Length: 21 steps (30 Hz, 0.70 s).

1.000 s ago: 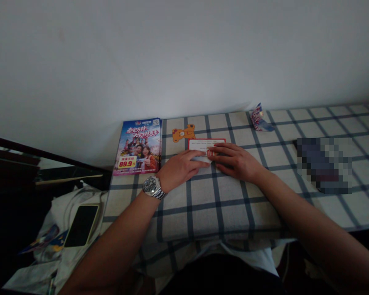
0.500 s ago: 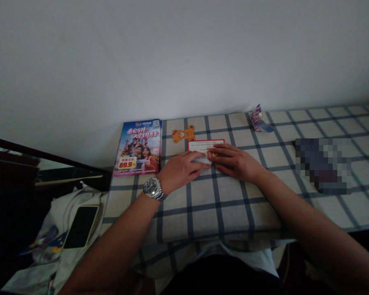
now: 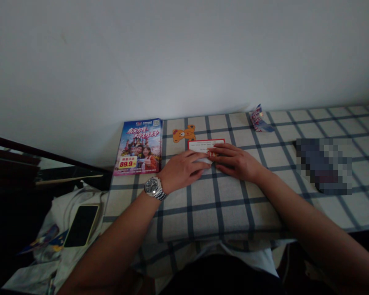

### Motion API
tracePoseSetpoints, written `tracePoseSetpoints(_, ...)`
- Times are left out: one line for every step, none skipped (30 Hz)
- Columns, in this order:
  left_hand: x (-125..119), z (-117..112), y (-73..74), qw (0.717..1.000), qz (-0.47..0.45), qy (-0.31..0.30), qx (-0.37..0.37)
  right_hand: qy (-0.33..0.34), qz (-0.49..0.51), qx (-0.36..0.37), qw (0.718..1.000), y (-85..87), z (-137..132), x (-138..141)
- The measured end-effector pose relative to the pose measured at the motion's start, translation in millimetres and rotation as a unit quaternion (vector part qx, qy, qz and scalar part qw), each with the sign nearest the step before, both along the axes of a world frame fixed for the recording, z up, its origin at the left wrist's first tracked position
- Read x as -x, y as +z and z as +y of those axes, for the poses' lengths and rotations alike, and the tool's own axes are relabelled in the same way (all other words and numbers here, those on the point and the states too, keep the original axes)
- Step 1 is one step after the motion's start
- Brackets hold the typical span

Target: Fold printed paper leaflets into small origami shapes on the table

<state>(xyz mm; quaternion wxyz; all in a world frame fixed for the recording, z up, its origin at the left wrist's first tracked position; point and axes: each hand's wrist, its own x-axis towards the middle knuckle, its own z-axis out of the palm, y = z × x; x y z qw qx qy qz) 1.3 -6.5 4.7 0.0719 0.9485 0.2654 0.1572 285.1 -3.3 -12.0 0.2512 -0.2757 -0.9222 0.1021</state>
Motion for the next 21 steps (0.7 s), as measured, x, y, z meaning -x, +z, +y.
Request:
tracePoseSetpoints(0.0, 0.4, -0.2, 1.0, -0.002, -0.003, 0.002, 0.001, 0.001, 0.001, 1.0, 0.5, 0.2, 0.1)
tracePoseSetpoints(0.1, 0.8, -0.4, 1.0, -0.006, -0.006, 0.004, 0.002, 0.003, 0.002, 1.0, 0.9, 0.5, 0.2)
tracePoseSetpoints(0.2, 1.2, -0.6, 1.0, -0.01, -0.008, 0.006, 0.004, 0.006, 0.003, 1.0, 1.1, 0.8, 0.3)
tracePoseSetpoints(0.4, 1.6, -0.7, 1.0, -0.013, -0.011, 0.009, 0.005, 0.008, 0.005, 1.0, 1.3, 1.2, 0.4)
tracePoseSetpoints(0.5, 2.0, -0.7, 1.0, -0.015, -0.013, 0.012, 0.006, 0.01, 0.008, 1.0, 1.4, 1.5, 0.4)
tracePoseSetpoints(0.7, 2.3, -0.6, 1.0, -0.018, -0.015, 0.013, 0.007, 0.011, 0.01, 1.0, 1.3, 1.9, 0.3)
tracePoseSetpoints(0.9, 2.5, -0.4, 1.0, -0.02, -0.017, 0.014, 0.007, 0.012, 0.011, 1.0, 1.0, 2.2, 0.2)
tracePoseSetpoints(1.1, 2.7, 0.0, 1.0, -0.021, -0.017, 0.015, 0.008, 0.013, 0.011, 1.0, 0.6, 2.6, 0.0)
tracePoseSetpoints(1.3, 2.7, 0.4, 1.0, -0.021, -0.017, 0.016, 0.009, 0.013, 0.011, 1.0, 0.2, 3.1, -0.3)
tracePoseSetpoints(1.5, 2.7, 0.9, 1.0, -0.019, -0.016, 0.019, 0.01, 0.012, 0.009, 1.0, -0.4, 3.5, -0.5)
tracePoseSetpoints(1.6, 2.6, 1.3, 0.999, -0.018, -0.016, 0.022, 0.011, 0.012, 0.006, 1.0, -1.0, 4.0, -0.8)
tracePoseSetpoints(1.7, 2.5, 1.7, 0.999, -0.017, -0.016, 0.024, 0.013, 0.01, 0.004, 1.0, -1.5, 4.5, -1.1)
tracePoseSetpoints(1.8, 2.4, 2.1, 0.999, -0.017, -0.016, 0.024, 0.014, 0.009, 0.003, 1.0, -2.1, 5.0, -1.4)
tracePoseSetpoints(1.8, 2.3, 2.4, 0.999, -0.018, -0.016, 0.023, 0.015, 0.009, 0.003, 1.0, -2.6, 5.4, -1.7)
tracePoseSetpoints(1.8, 2.2, 2.6, 0.999, -0.02, -0.017, 0.022, 0.015, 0.009, 0.003, 1.0, -3.0, 5.7, -1.9)
tracePoseSetpoints(1.8, 2.1, 2.8, 0.999, -0.023, -0.018, 0.021, 0.016, 0.011, 0.004, 1.0, -3.3, 6.0, -2.1)
tracePoseSetpoints(1.7, 2.0, 3.0, 0.999, -0.025, -0.018, 0.02, 0.016, 0.012, 0.004, 1.0, -3.5, 6.2, -2.2)
tracePoseSetpoints(1.6, 1.8, 3.3, 0.999, -0.025, -0.018, 0.019, 0.015, 0.013, 0.004, 1.0, -3.5, 6.2, -2.2)
tracePoseSetpoints(1.5, 1.6, 3.6, 0.999, -0.023, -0.018, 0.019, 0.015, 0.014, 0.004, 1.0, -3.3, 6.2, -2.2)
tracePoseSetpoints(1.2, 1.3, 4.0, 1.0, -0.02, -0.017, 0.018, 0.014, 0.013, 0.005, 1.0, -3.1, 6.1, -2.2)
tracePoseSetpoints(1.0, 1.0, 4.4, 1.0, -0.016, -0.015, 0.016, 0.013, 0.013, 0.006, 1.0, -2.8, 5.9, -2.1)
